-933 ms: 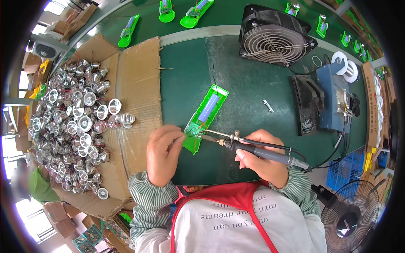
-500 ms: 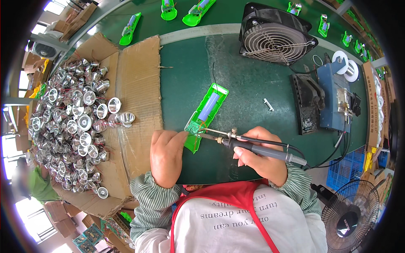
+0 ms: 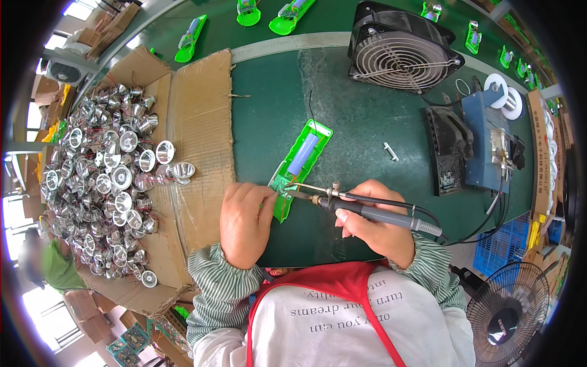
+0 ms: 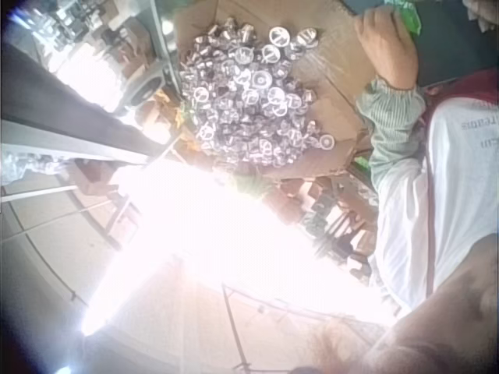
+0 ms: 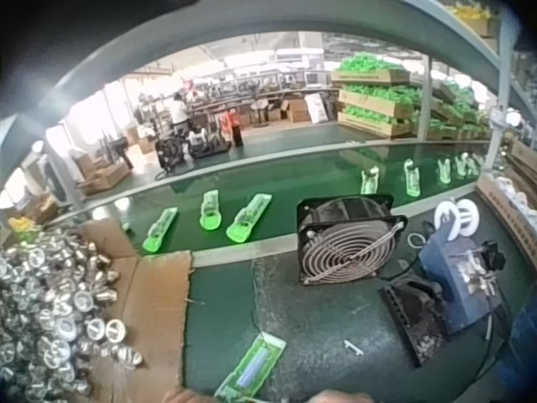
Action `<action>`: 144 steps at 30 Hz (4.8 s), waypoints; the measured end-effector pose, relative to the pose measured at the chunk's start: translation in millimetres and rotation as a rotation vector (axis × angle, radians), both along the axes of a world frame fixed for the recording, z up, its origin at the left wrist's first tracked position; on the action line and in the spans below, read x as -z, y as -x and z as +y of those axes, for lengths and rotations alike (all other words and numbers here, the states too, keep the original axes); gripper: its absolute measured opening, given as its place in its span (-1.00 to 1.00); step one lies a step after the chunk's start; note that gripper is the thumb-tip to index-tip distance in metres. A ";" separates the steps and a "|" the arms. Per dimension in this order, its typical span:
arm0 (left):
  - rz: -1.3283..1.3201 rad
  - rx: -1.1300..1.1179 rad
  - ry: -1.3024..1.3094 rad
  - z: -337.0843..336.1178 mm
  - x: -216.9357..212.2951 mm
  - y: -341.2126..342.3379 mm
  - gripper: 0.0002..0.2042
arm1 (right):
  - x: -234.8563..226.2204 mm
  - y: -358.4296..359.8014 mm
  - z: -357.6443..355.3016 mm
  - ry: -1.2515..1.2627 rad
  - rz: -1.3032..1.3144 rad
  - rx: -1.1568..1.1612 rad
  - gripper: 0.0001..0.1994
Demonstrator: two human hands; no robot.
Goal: The person solders wires and electronic components onto LED circuit boards with a soldering iron, then attaches the LED housing.
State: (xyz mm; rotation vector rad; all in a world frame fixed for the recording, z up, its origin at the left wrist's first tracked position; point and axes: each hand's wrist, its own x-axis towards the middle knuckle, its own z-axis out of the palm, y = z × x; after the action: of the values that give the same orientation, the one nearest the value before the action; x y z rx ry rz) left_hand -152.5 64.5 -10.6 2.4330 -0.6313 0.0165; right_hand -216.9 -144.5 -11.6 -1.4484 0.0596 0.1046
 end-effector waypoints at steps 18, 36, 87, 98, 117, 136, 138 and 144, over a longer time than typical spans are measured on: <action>0.032 0.029 -0.043 -2.3 -4.4 -6.2 -0.95 | -4.7 4.9 -8.4 -0.036 0.045 0.042 -0.87; -0.038 0.034 -0.017 4.8 -22.6 -14.4 -0.60 | -12.9 14.3 -32.9 -0.085 -0.025 0.160 -0.87; -0.214 -0.224 -0.016 30.1 -8.8 -2.2 -0.68 | -17.1 25.7 -37.6 -0.048 -0.024 0.325 -0.85; 0.126 -0.897 0.407 147.9 22.3 -64.6 -0.70 | -22.6 27.1 -24.0 -0.043 -0.012 0.281 -0.85; 0.298 -0.716 0.975 140.5 -2.8 -64.3 -0.88 | -18.6 22.6 -26.5 -0.039 0.009 0.265 -0.85; 0.080 -0.646 0.600 124.9 -23.0 -32.8 -0.88 | -20.8 13.8 -23.6 -0.061 0.029 0.211 -0.87; -0.086 -0.648 0.023 125.6 -17.0 -38.8 -0.89 | -20.7 13.3 -22.8 -0.076 0.012 0.184 -0.87; -0.177 -0.758 0.599 109.7 -47.5 -39.3 -0.89 | -21.8 15.4 -24.6 -0.057 0.012 0.170 -0.88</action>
State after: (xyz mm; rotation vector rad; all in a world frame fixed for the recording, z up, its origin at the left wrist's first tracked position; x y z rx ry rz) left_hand -113.2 174.2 36.9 1.9447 0.2398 0.6364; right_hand -232.3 -169.1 10.2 -1.3798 0.1877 -0.0240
